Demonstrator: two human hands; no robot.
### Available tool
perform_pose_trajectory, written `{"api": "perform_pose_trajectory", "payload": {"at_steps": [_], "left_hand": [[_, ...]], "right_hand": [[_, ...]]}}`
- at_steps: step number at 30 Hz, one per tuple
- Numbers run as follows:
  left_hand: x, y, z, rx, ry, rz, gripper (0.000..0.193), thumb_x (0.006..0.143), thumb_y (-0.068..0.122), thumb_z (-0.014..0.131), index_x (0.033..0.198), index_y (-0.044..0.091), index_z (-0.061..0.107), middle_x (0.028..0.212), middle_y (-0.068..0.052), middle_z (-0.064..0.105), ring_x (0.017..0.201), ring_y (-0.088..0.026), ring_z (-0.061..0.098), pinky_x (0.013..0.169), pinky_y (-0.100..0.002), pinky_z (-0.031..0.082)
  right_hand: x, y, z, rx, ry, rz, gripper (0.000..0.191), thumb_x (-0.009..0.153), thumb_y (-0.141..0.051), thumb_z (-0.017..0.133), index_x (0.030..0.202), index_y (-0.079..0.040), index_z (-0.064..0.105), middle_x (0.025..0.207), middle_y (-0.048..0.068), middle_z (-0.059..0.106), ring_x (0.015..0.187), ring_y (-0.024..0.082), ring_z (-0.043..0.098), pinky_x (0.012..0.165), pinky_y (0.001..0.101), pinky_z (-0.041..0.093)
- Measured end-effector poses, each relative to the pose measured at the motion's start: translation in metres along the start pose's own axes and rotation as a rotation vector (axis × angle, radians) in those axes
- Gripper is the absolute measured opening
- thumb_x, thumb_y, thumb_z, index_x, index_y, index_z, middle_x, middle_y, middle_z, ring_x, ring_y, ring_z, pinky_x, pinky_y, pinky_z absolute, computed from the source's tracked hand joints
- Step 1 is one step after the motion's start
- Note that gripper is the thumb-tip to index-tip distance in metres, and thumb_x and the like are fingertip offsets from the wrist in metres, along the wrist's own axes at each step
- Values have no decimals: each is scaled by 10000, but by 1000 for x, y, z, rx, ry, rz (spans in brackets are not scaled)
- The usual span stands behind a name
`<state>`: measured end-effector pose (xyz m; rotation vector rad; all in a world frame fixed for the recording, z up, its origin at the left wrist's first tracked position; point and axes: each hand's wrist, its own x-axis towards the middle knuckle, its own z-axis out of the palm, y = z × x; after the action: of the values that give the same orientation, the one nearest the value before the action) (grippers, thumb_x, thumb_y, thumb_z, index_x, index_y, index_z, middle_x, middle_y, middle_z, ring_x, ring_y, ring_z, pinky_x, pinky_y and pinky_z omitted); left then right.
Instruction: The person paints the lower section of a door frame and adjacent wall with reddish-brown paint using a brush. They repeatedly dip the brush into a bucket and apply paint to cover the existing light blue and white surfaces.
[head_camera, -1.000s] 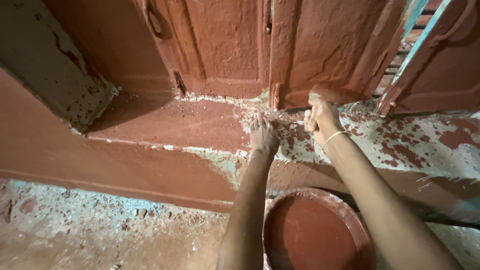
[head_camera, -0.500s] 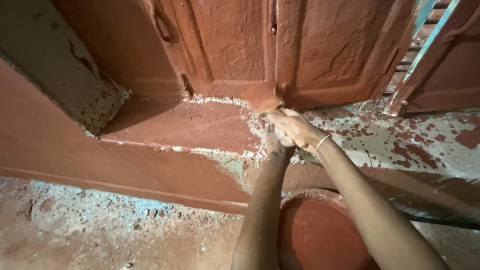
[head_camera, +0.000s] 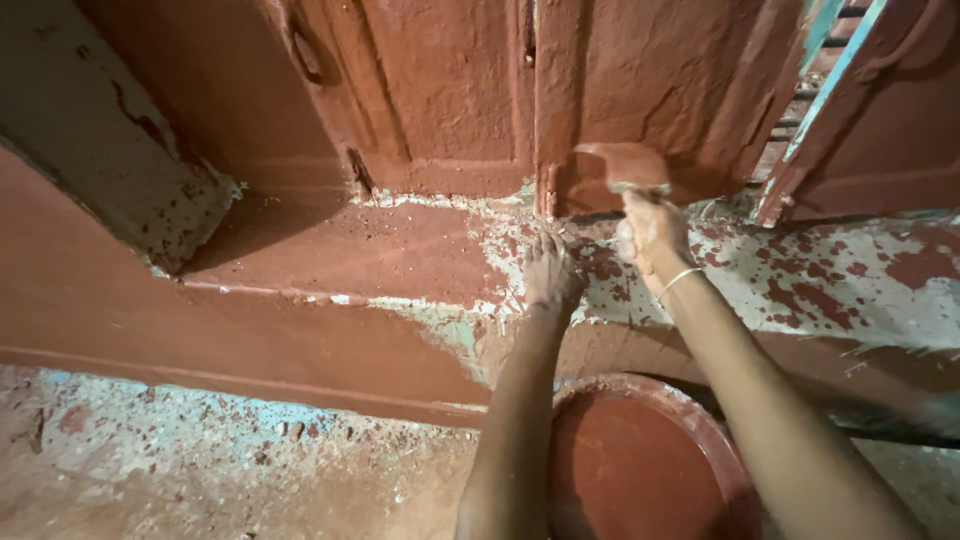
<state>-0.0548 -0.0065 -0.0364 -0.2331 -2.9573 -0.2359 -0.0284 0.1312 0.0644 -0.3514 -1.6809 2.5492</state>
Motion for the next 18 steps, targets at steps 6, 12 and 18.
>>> {"api": "perform_pose_trajectory", "payload": {"at_steps": [6, 12, 18], "left_hand": [[0, 0, -5, 2, -65, 6, 848, 932, 430, 600, 1560, -23, 254, 1630, -217, 267, 1517, -323, 261, 1240, -415, 211], [-1, 1, -3, 49, 58, 63, 736, 970, 418, 533, 1539, 31, 272, 1583, -234, 290, 1469, -345, 274, 1185, -449, 227], [3, 1, 6, 252, -26, 49, 480, 1042, 403, 496, 1442, 139, 481, 1399, -105, 541, 1335, -247, 484, 1166, -424, 355]], "right_hand": [[-14, -6, 22, 190, 316, -118, 124, 1007, -238, 657, 987, -117, 641, 623, -41, 541, 423, 64, 461, 335, 223, 354], [-38, 9, 77, -138, 63, 2, 113, 982, -250, 618, 1004, -145, 584, 568, -14, 510, 377, 99, 425, 276, 261, 303], [-39, 23, 91, -229, -387, 196, 188, 970, -228, 644, 942, -96, 513, 573, -7, 496, 403, 100, 423, 315, 255, 303]]}}
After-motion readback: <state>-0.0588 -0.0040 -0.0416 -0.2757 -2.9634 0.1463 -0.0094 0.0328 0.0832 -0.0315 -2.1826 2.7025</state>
